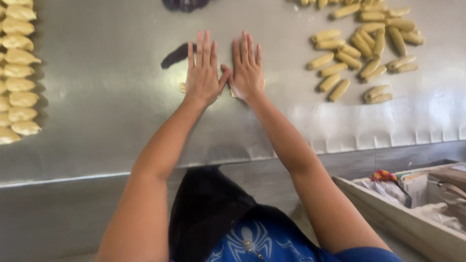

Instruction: The person flattens small yellow dough pieces on a metal table, places a small piece of dark filling into each, and folds them into crescent shapes. The finished dumplings are arranged in neat rows on the left side of the table.

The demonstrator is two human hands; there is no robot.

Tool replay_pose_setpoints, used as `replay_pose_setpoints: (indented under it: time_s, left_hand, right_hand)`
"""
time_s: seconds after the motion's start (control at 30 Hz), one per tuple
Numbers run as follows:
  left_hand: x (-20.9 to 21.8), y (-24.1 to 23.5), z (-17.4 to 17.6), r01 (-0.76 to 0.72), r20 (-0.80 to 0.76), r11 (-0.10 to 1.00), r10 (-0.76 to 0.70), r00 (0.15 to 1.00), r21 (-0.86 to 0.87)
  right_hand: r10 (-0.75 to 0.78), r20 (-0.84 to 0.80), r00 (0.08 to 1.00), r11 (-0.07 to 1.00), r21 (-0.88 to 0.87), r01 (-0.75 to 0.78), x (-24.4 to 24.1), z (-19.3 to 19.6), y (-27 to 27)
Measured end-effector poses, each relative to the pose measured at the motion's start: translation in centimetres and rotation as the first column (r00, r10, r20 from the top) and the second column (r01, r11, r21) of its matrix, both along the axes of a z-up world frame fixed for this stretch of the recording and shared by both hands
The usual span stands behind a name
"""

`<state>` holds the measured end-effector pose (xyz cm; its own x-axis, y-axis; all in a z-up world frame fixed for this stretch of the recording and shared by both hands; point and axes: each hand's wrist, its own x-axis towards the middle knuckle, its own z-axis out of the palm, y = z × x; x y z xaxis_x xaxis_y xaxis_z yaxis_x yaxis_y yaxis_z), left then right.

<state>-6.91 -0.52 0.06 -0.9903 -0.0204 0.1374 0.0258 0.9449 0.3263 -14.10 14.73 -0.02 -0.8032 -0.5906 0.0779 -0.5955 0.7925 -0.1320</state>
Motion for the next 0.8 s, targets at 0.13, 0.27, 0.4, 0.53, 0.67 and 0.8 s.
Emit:
replay_pose_setpoints:
  time_s: [0.13, 0.27, 0.4, 0.53, 0.67, 0.8]
  left_hand:
    - [12.3, 2.7, 2.0, 0.075, 0.101, 0.994, -0.082, 0.992, 0.077]
    - [18.0, 3.8, 2.6, 0.082, 0.190, 0.989, -0.105, 0.976, 0.126]
    - [6.2, 1.5, 0.4, 0.094, 0.077, 0.990, -0.103, 0.992, 0.103]
    - [-4.7, -0.5, -0.4, -0.005, 0.054, 0.996, 0.000, 0.999, 0.094]
    - [-2.7, -0.2, 1.8, 0.019, -0.008, 0.998, -0.018, 1.000, 0.059]
    - [8.9, 0.1, 4.6, 0.246, 0.031, 0.958, -0.253, 0.967, 0.151]
  right_hand:
    - [0.106, 0.080, 0.991, 0.992, -0.071, -0.101, 12.1, 2.1, 6.9]
    - [0.114, 0.241, 0.964, 0.991, -0.094, -0.093, 18.3, 2.2, 10.5]
    - [-0.072, 0.109, 0.991, 0.997, -0.002, 0.073, 7.4, -0.4, 3.6]
    - [-0.220, 0.040, 0.975, 0.975, -0.019, 0.220, -4.2, -2.3, -2.1]
    - [-0.134, -0.007, 0.991, 0.990, 0.050, 0.134, 0.0, -1.6, -0.9]
    - [0.006, 0.135, 0.991, 0.999, -0.047, 0.001, 11.7, 2.4, 3.6]
